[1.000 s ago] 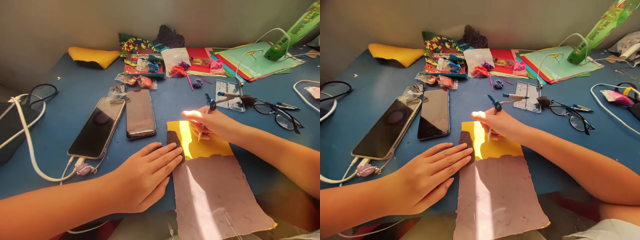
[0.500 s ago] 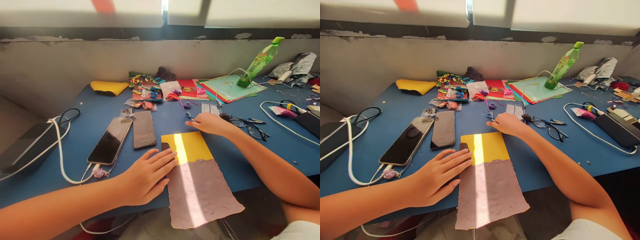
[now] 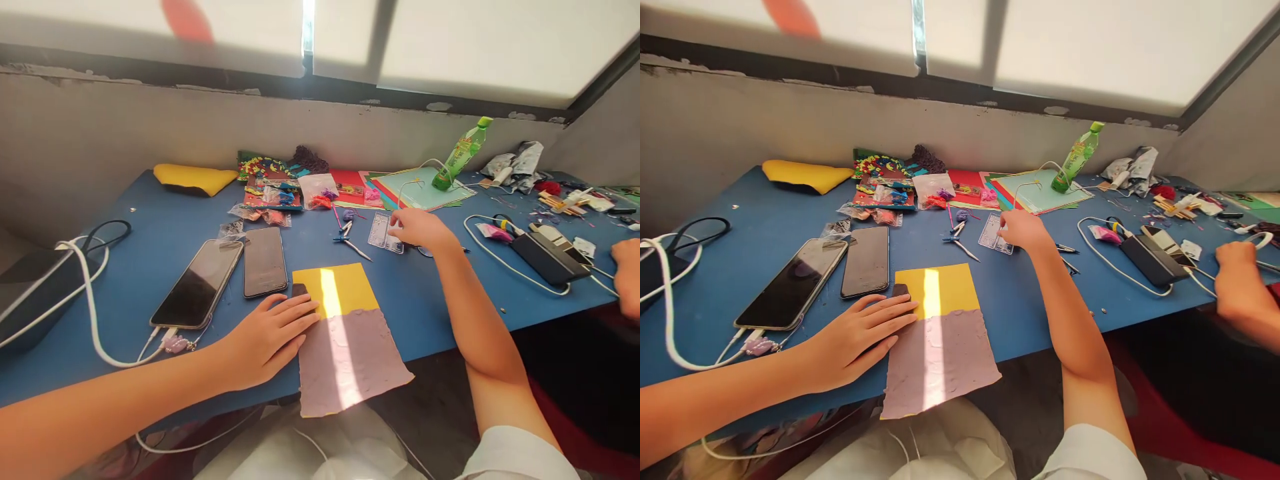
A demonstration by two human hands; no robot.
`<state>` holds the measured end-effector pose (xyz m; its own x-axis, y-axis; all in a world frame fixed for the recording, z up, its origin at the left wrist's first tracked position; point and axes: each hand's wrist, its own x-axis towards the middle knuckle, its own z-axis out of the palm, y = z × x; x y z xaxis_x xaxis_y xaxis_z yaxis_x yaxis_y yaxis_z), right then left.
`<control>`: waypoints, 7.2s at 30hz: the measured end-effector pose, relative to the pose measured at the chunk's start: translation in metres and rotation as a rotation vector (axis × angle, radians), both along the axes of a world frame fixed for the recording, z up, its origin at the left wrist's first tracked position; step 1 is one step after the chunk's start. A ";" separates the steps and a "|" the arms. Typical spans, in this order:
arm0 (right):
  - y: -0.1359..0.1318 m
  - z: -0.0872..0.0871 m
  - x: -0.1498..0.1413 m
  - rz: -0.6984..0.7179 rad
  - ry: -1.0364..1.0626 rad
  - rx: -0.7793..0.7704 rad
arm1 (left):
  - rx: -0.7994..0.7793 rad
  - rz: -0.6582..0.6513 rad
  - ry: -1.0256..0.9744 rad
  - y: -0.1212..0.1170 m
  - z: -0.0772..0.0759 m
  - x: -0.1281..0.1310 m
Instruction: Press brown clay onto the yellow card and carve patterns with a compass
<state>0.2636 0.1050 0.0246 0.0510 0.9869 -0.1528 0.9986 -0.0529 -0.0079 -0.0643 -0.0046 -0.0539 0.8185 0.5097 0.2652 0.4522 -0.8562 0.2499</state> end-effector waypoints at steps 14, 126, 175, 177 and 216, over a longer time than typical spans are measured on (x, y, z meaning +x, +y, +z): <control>0.005 -0.006 0.017 0.044 0.141 0.177 | 0.054 -0.032 -0.159 0.000 -0.008 0.001; -0.085 -0.057 -0.133 1.108 0.954 0.225 | -1.410 0.133 -0.496 0.009 0.012 0.009; -0.082 -0.053 -0.123 1.023 0.706 0.198 | -1.398 0.017 -0.445 0.009 0.007 0.007; -0.082 -0.053 -0.122 0.985 0.710 0.243 | -1.437 0.029 -0.485 0.009 0.007 0.008; -0.085 -0.069 -0.132 1.142 0.816 0.308 | -1.457 -0.054 -0.415 0.012 0.013 0.010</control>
<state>0.1314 0.0205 -0.0447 -0.7731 0.4255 0.4705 0.2033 0.8688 -0.4515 -0.0545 0.0072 -0.0411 0.8404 0.4957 -0.2192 0.1157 0.2311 0.9660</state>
